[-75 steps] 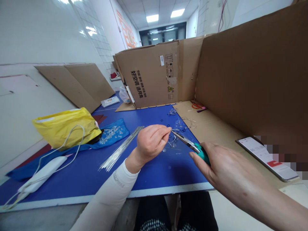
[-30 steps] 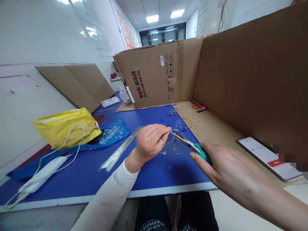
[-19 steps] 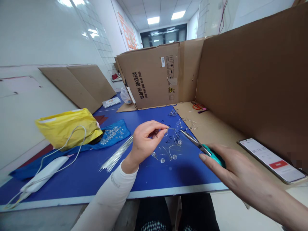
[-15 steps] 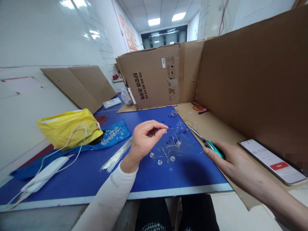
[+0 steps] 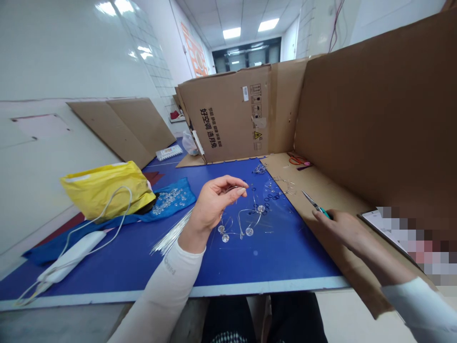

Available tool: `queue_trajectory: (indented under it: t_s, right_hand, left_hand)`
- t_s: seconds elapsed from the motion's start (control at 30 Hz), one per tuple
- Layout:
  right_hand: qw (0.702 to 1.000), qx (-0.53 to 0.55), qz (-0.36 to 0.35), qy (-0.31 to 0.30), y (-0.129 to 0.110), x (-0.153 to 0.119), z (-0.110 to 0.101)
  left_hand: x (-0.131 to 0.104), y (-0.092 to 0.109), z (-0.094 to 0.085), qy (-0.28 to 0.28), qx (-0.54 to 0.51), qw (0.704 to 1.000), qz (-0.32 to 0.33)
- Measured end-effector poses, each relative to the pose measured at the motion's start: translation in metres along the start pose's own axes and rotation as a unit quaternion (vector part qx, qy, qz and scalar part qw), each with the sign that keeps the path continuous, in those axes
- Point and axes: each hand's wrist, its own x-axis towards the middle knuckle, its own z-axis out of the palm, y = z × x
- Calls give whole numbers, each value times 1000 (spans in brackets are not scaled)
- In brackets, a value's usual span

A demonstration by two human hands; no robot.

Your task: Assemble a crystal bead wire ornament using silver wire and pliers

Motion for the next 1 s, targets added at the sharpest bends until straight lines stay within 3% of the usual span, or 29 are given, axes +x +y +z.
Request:
queue_trajectory:
  t_s: [0.1,0.17,0.47,0.6,0.67,0.73,0.83,0.9,1.0]
  right_hand:
    - [991,-55,100,-62,5,8,3]
    - [987,-86,117,-70,7,14,2]
    - [981,-194,19,-15,0,9,6]
    - [982,-189,-6,1,-6,14,1]
    - [994,-108,-6,16,-21,20,-9]
    - [998,49,-21,36,-48,25,-23]
    - [959,251,-128,44,-103,25,-45]
    - [931,295,-207,57,-138,23,-55]
    - [923,296,-226,93,-172,25,-57]
  left_hand:
    - [1,-1,0,7,-13,1000,-24]
    - [1,-1,1,13,-19,999,-40]
    - [0,4,3,12,-37,998,-55]
    - [1,2,1,12,-32,998,-51]
    - [1,0,1,8,-28,999,-42]
    - [0,-1,2,-2,-18,999,-32]
    - [-1,-1,3,-17,-14,999,-29]
    - [-1,0,4,-24,-17,999,-32]
    - [-2,4,1,-27,-15,999,-18]
